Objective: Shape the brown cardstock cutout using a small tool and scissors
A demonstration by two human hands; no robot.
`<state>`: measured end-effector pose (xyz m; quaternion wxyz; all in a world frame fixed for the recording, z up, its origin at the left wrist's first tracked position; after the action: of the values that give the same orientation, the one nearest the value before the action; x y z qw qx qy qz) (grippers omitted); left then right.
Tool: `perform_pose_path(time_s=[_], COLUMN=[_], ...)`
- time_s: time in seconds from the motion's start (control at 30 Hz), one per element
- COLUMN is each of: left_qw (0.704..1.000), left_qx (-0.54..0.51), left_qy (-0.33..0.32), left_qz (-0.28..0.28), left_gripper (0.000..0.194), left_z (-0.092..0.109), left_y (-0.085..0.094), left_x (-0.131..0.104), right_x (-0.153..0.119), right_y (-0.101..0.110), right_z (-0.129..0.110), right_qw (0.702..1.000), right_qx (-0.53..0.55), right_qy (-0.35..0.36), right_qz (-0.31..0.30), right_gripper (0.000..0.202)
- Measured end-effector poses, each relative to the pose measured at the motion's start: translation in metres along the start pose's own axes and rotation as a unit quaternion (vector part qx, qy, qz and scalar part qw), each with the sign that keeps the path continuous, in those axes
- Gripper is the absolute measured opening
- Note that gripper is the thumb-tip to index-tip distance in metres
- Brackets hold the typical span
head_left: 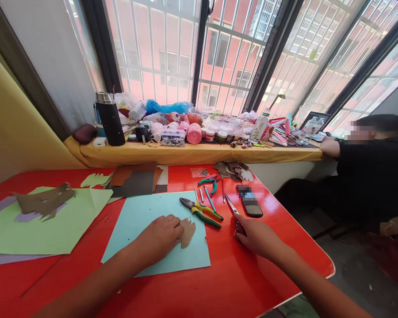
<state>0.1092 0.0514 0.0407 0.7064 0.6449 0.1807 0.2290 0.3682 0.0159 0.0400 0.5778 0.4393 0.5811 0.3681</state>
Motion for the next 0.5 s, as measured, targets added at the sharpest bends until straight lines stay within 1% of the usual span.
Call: perform_pose_path(time_s=[0.03, 0.13, 0.2, 0.27, 0.4, 0.5], left_qw=[1.000, 0.998, 0.996, 0.996, 0.997, 0.997], left_qx=[0.015, 0.047, 0.054, 0.045, 0.015, -0.010], left_qy=[-0.009, -0.042, -0.067, -0.080, -0.078, -0.061], left_qz=[0.002, -0.006, -0.020, -0.019, 0.010, 0.035], left_gripper=[0.008, 0.019, 0.025, 0.027, 0.022, 0.028], left_z=[0.0024, 0.0080, 0.0100, 0.0098, 0.0069, 0.0027], left_y=[-0.0011, -0.0053, -0.0090, -0.0103, -0.0096, -0.0052], left_x=[0.0013, 0.0013, -0.0017, -0.0049, -0.0057, -0.0033], right_x=[-0.0003, -0.0013, -0.0014, -0.0007, 0.0027, 0.0046], right_y=[0.0007, 0.0024, 0.0029, 0.0033, 0.0050, 0.0078], right_z=[-0.0011, -0.0029, -0.0027, -0.0020, -0.0038, -0.0078], right_qw=[1.000, 1.000, 0.999, 0.999, 0.999, 0.999], right_qx=[-0.008, -0.024, -0.027, -0.027, -0.035, -0.038], right_qy=[0.003, 0.013, 0.018, 0.021, 0.022, 0.023], right_qz=[-0.002, -0.005, -0.003, 0.003, 0.013, 0.018], right_gripper=[0.066, 0.067, 0.066, 0.065, 0.060, 0.053])
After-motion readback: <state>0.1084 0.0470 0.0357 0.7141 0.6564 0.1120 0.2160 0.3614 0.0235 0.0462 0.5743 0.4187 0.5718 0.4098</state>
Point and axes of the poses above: each hand's wrist, its own x-axis towards the middle knuckle, its own y-axis out of the back of the hand, z = x × y, the point moved 9 cm from there along x, towards the middle knuckle, and after that the axes turned 1 degree about x, right-handed, at the moved point
